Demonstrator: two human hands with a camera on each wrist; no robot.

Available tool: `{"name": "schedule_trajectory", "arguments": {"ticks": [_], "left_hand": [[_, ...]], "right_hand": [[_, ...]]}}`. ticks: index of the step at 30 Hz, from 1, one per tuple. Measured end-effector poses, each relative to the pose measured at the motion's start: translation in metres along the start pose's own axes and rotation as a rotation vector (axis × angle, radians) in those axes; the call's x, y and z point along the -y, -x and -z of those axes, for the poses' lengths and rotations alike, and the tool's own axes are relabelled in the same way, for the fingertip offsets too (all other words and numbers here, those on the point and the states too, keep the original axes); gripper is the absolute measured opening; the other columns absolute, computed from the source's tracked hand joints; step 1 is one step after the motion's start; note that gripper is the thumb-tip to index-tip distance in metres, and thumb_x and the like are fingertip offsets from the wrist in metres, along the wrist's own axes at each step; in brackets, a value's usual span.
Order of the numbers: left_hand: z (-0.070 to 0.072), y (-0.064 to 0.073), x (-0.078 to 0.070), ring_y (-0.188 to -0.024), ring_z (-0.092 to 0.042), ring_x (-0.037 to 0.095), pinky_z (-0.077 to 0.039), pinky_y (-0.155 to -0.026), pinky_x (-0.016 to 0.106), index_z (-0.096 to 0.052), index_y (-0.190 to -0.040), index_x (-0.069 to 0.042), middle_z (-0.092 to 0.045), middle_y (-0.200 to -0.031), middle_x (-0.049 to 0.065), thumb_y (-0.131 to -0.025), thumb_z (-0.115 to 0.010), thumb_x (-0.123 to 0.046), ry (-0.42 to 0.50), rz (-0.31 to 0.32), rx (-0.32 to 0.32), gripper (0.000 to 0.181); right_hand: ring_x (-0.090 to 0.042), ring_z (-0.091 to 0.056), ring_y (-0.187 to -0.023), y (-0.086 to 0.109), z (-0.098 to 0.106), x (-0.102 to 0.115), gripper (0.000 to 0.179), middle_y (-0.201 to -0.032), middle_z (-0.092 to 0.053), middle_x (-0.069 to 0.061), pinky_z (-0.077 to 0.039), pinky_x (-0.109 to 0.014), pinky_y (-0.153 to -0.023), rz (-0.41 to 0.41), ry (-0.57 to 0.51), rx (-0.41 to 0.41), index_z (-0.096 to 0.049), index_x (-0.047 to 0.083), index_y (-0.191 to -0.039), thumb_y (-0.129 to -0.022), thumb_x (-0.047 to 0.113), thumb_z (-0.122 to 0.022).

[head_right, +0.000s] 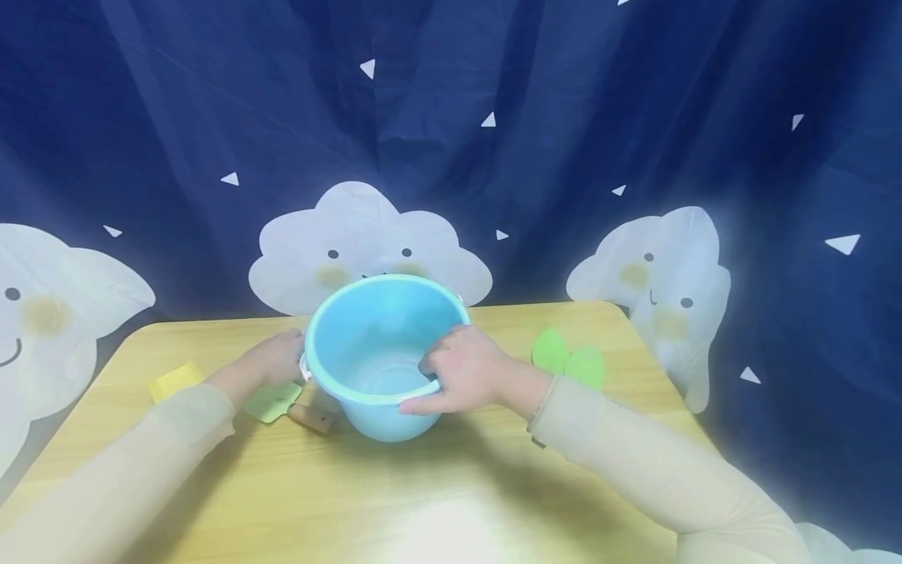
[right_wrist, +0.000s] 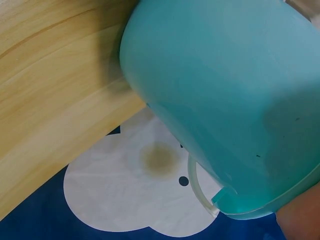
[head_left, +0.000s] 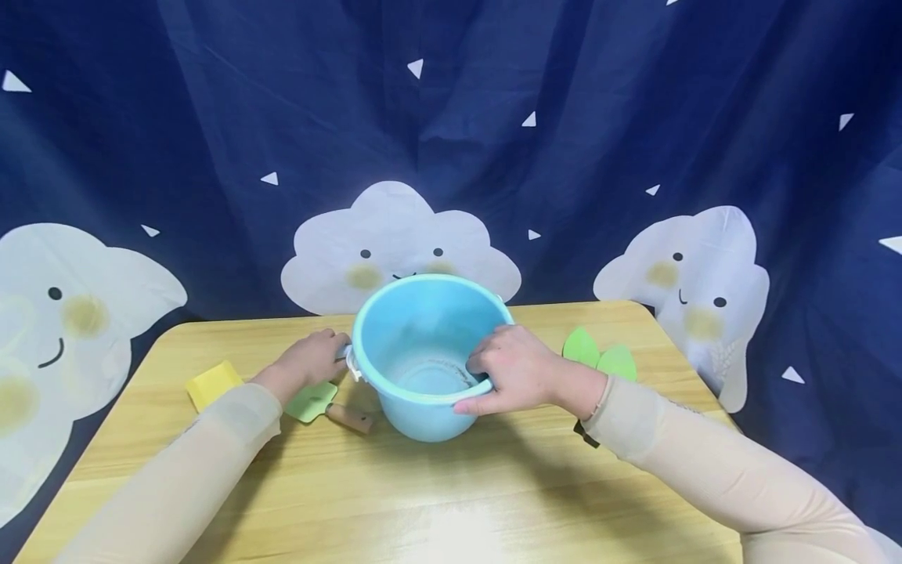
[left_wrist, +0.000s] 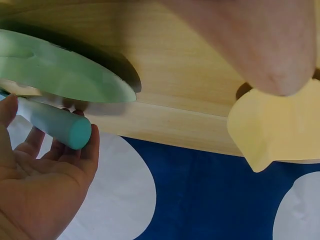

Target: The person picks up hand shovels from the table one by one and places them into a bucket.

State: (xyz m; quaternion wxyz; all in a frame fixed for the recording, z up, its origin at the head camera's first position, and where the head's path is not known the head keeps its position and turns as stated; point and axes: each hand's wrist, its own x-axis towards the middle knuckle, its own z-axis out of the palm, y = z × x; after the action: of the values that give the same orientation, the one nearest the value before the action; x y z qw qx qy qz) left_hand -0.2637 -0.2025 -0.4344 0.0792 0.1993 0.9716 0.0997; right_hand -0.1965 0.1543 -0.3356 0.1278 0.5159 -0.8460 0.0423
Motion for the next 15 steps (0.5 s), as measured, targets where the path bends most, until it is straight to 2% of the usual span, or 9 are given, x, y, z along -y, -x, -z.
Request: {"name": "schedule_trajectory", "arguments": {"ticks": [10, 15], "left_hand": [[0.0002, 0.0006, -0.0011, -0.09, -0.057, 0.027, -0.051, -0.085, 0.047, -0.059, -0.128, -0.002, -0.057, -0.099, 0.01, -0.095, -0.065, -0.009, -0.012, 0.014, 0.018, 0.034], [-0.0025, 0.0001, 0.001, -0.089, -0.057, 0.026, -0.052, -0.084, 0.046, -0.06, -0.128, -0.003, -0.057, -0.098, 0.009, -0.094, -0.065, -0.005, -0.019, 0.017, 0.017, 0.035]], "right_hand": [[-0.007, -0.023, -0.051, 0.0, 0.0018, 0.0002, 0.066, -0.056, -0.022, 0.012, -0.026, -0.028, -0.055, 0.005, 0.004, -0.011, -0.03, 0.024, -0.058, -0.088, 0.081, -0.039], [-0.007, -0.024, -0.051, 0.0, 0.0016, 0.001, 0.065, -0.056, -0.024, 0.012, -0.026, -0.028, -0.055, -0.002, 0.003, 0.0, -0.031, 0.024, -0.057, -0.088, 0.081, -0.04]]}}
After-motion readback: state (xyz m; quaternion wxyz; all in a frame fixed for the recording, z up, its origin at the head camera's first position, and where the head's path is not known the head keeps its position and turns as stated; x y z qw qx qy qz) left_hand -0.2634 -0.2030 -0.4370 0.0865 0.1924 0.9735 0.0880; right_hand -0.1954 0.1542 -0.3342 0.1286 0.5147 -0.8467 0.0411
